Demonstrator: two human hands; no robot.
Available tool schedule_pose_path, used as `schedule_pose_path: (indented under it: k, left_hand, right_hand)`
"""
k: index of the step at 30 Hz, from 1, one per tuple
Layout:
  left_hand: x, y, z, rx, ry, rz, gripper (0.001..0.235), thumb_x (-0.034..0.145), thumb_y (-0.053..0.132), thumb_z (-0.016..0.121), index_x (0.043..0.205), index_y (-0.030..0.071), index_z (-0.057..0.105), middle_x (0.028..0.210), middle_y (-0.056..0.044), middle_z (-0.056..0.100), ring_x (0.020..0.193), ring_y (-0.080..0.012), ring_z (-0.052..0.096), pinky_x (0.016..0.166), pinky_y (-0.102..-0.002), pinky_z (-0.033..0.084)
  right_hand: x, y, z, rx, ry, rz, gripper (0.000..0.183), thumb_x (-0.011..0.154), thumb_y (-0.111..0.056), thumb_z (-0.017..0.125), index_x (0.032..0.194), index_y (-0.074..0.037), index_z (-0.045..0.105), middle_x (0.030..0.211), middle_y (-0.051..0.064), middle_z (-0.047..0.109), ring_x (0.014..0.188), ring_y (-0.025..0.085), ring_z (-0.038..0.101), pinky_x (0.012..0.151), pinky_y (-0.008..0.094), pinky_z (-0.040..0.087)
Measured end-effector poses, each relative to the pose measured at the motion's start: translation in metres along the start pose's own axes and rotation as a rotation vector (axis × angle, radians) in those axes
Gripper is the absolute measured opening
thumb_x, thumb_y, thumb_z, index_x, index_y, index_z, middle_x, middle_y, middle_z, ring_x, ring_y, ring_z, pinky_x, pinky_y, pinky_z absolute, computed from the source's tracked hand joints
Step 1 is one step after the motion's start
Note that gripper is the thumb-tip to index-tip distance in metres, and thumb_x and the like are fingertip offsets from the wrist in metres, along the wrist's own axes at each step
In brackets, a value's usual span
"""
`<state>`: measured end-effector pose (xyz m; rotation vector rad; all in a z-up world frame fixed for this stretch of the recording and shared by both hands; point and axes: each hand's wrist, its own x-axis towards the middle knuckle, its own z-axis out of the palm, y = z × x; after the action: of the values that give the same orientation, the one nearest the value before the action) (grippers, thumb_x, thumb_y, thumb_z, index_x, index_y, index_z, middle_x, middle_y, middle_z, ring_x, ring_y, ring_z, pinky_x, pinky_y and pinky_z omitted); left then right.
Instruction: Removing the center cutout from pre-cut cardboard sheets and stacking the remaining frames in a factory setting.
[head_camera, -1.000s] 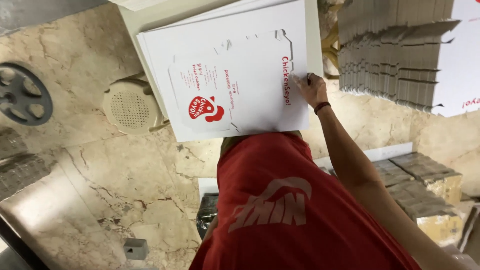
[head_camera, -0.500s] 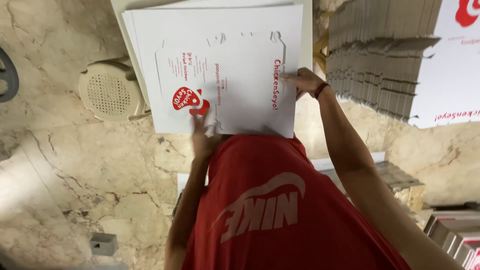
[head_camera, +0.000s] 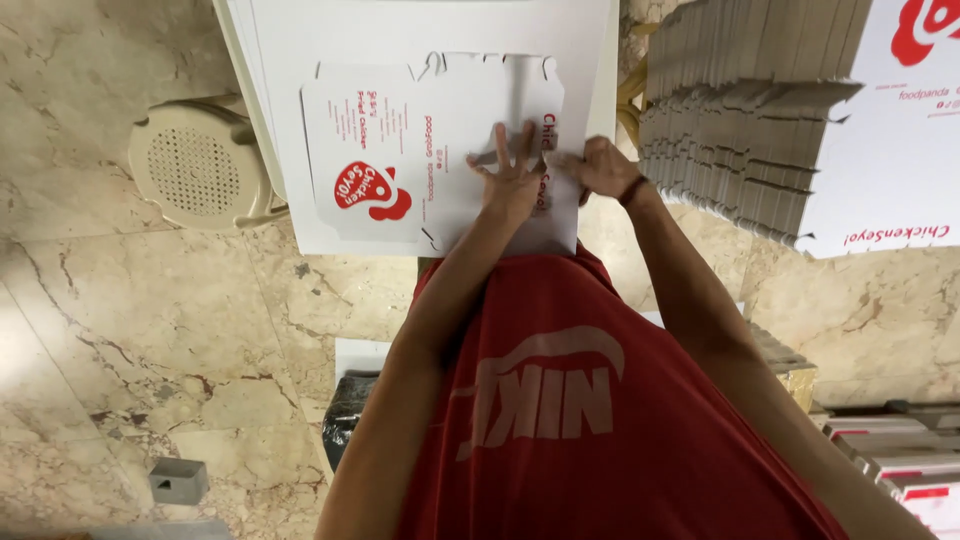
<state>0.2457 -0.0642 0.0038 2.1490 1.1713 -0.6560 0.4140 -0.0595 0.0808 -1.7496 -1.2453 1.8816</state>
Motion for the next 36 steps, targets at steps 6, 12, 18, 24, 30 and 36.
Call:
schedule_pose_path:
  k: [6,12,18,24,30,36]
  left_hand:
    - [-0.013,0.006,-0.036,0.020,-0.106,-0.005,0.094,0.096,0.012,0.068,0.168,0.030,0.010,0.169,-0.016,-0.020,0.147,-0.0557,-0.023,0.099,-0.092,0.023]
    - [-0.010,-0.016,-0.051,-0.035,-0.141,0.002,0.101,0.091,0.040,0.079,0.166,0.025,0.012,0.165,-0.014,-0.024,0.150,-0.0527,-0.015,0.109,-0.085,0.023]
    - [-0.001,-0.001,-0.028,-0.084,-0.056,-0.044,0.110,0.089,0.023,0.073,0.168,0.024,-0.003,0.164,-0.014,-0.031,0.148,-0.0564,-0.022,0.107,-0.088,0.019]
    - [0.004,0.015,-0.024,-0.181,0.002,-0.130,0.108,0.093,-0.004,0.060,0.167,0.022,-0.014,0.160,-0.011,-0.040,0.146,-0.0559,-0.031,0.104,-0.092,0.015]
    - [0.010,0.014,-0.010,-0.270,0.098,-0.120,0.117,0.090,-0.001,0.068,0.166,0.027,-0.017,0.161,-0.008,-0.041,0.146,-0.0521,-0.036,0.102,-0.093,0.007]
    - [0.012,0.019,-0.027,-0.241,-0.014,-0.178,0.132,0.082,0.006,0.084,0.166,0.022,-0.016,0.159,-0.009,-0.043,0.144,-0.0529,-0.036,0.104,-0.093,0.008]
  right_hand:
    - [-0.002,0.029,-0.007,0.181,0.071,0.139,0.049,0.103,-0.035,0.066,0.109,0.013,0.068,0.079,0.034,0.068,0.063,0.041,0.073,0.058,0.048,0.064]
    - [-0.020,0.063,0.020,-0.012,-0.146,0.480,0.064,0.078,-0.060,0.067,0.128,-0.020,0.072,0.146,0.012,0.062,0.121,0.027,0.062,0.085,0.037,0.062]
    - [-0.002,0.057,0.010,0.168,0.151,0.398,0.059,0.096,-0.050,0.063,0.111,0.007,0.066,0.100,0.034,0.073,0.069,0.034,0.077,0.059,0.035,0.063]
    - [0.001,0.051,0.006,-0.068,-0.002,0.512,0.054,0.101,-0.047,0.062,0.097,0.005,0.075,0.090,0.020,0.078,0.080,0.026,0.076,0.079,0.034,0.062]
    - [0.001,0.074,0.014,-0.116,0.084,0.397,0.043,0.103,-0.043,0.057,0.102,-0.004,0.075,0.076,0.020,0.076,0.079,0.023,0.079,0.067,0.031,0.057]
    - [-0.021,0.063,0.023,0.089,0.126,0.193,0.059,0.099,-0.040,0.073,0.055,-0.003,0.061,0.058,0.020,0.069,0.056,0.020,0.074,0.057,0.027,0.058]
